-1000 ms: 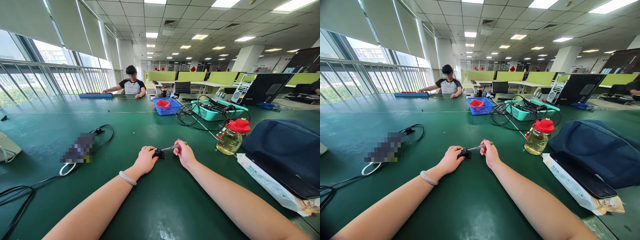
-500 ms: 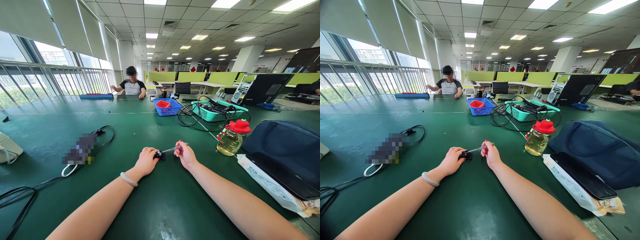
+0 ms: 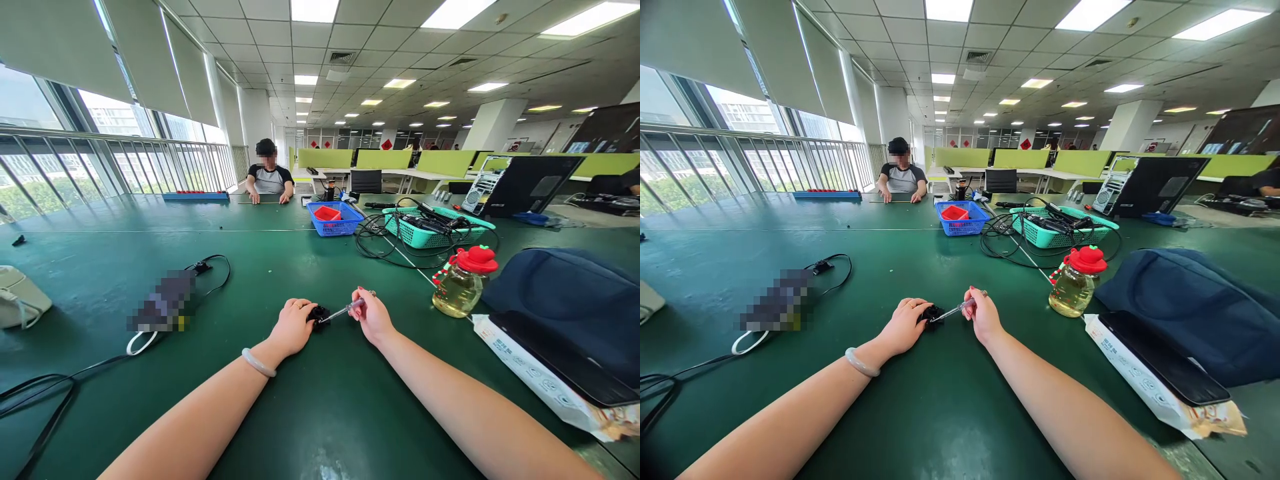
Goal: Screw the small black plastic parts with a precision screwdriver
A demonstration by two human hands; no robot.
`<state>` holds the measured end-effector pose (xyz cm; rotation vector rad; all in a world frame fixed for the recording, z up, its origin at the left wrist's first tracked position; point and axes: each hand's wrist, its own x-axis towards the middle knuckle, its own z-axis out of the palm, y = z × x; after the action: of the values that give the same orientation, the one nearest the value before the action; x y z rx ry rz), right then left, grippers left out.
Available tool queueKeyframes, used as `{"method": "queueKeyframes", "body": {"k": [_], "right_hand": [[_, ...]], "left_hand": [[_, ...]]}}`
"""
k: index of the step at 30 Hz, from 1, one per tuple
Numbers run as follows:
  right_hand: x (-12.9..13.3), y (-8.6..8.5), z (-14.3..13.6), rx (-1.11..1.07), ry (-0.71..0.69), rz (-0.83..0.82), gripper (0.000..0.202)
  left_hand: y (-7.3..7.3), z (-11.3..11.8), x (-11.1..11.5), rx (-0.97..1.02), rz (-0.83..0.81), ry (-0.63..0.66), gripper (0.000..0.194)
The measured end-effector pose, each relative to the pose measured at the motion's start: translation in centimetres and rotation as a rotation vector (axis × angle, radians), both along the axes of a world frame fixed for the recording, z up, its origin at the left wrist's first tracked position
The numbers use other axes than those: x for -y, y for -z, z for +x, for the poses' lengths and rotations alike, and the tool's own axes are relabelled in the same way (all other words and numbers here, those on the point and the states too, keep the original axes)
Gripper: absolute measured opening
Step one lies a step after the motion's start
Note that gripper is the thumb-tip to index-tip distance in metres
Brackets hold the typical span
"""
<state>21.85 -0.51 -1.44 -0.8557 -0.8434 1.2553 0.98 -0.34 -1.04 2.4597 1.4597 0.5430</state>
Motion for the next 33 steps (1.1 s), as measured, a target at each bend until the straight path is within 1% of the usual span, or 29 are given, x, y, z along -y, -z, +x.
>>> {"method": "queueKeyframes", "body": {"k": [3,6,10,15,19,24,29,33], "right_hand": [[0.2,0.0,0.1,0.007,0.031,0.023,0.040],[0.3,-0.1,0.3,0.014,0.091,0.076,0.040],[0.4,-0.3,0.3,0.074,0.162,0.152,0.042],[0.6,-0.1,0.1,0.167,0.142,0.212,0.047],[0.8,0.0,0.1,0.313,0.116,0.232,0.049],[1.2,0.1,-0.1,0.454,0.061,0.314,0.048],[1.6,0.1,0.0,0.573,0.108,0.375,0.046],[2.4,-0.4,-0.1,0.708,0.143,0.490,0.044]], "left_hand": [[0.0,0.0,0.0,-0.001,-0.002,-0.005,0.037],[0.0,0.1,0.0,-0.012,0.004,-0.010,0.037],[-0.1,0.2,0.1,-0.021,0.013,-0.015,0.033],[-0.1,0.2,0.0,-0.019,0.021,-0.015,0.030],[0.1,0.1,0.0,-0.008,0.021,-0.009,0.030],[0.2,0.1,0.0,0.002,0.024,-0.005,0.028],[0.0,0.1,0.0,0.002,0.006,-0.003,0.028],[-0.1,0.0,-0.1,0.008,-0.001,-0.001,0.028]]}}
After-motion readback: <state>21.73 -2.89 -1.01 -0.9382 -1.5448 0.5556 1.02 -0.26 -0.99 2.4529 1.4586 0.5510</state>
